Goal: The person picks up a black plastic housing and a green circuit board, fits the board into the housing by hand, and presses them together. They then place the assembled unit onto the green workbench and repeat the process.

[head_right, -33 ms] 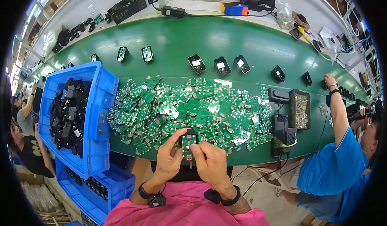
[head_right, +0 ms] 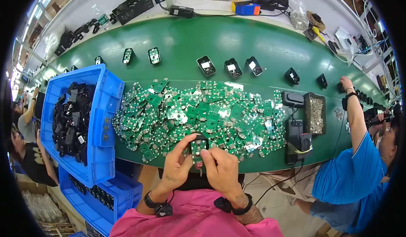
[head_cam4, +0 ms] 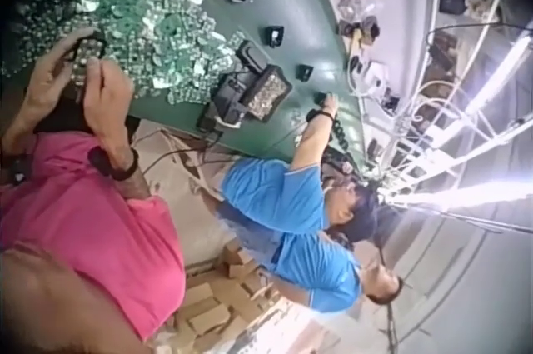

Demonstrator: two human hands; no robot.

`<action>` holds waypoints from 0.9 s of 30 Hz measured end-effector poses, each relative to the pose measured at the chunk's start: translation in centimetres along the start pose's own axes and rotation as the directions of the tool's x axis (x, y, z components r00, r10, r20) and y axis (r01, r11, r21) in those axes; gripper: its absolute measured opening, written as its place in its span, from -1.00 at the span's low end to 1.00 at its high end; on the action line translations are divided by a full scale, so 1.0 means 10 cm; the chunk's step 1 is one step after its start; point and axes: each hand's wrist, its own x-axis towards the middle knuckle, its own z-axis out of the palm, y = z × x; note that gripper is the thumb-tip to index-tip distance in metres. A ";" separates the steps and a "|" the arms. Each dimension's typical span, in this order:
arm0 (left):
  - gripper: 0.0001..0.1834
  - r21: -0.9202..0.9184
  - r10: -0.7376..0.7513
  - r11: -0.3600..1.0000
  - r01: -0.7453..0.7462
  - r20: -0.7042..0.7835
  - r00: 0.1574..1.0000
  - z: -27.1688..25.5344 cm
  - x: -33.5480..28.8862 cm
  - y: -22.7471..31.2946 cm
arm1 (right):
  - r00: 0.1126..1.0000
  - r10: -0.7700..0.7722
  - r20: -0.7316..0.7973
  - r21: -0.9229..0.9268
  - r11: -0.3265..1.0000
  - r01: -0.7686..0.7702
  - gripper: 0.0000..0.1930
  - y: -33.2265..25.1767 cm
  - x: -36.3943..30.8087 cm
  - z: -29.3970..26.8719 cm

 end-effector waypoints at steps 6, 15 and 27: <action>-0.57 -0.199 -0.161 0.965 0.172 0.071 0.984 -0.10 -0.05 0.00 | 0.998 -0.062 0.010 -0.112 0.992 0.063 -0.75 0.03 -0.03 0.07; -0.70 -0.092 0.005 0.996 -0.018 -0.136 0.991 0.00 -0.01 -0.28 | 0.983 0.123 0.133 0.152 0.978 -0.143 -0.71 0.03 -0.05 0.12; -0.62 0.296 0.100 0.953 -0.069 -0.091 0.991 0.06 0.04 -0.06 | 0.927 0.220 0.305 0.395 0.856 -0.333 -0.70 0.20 -0.10 0.05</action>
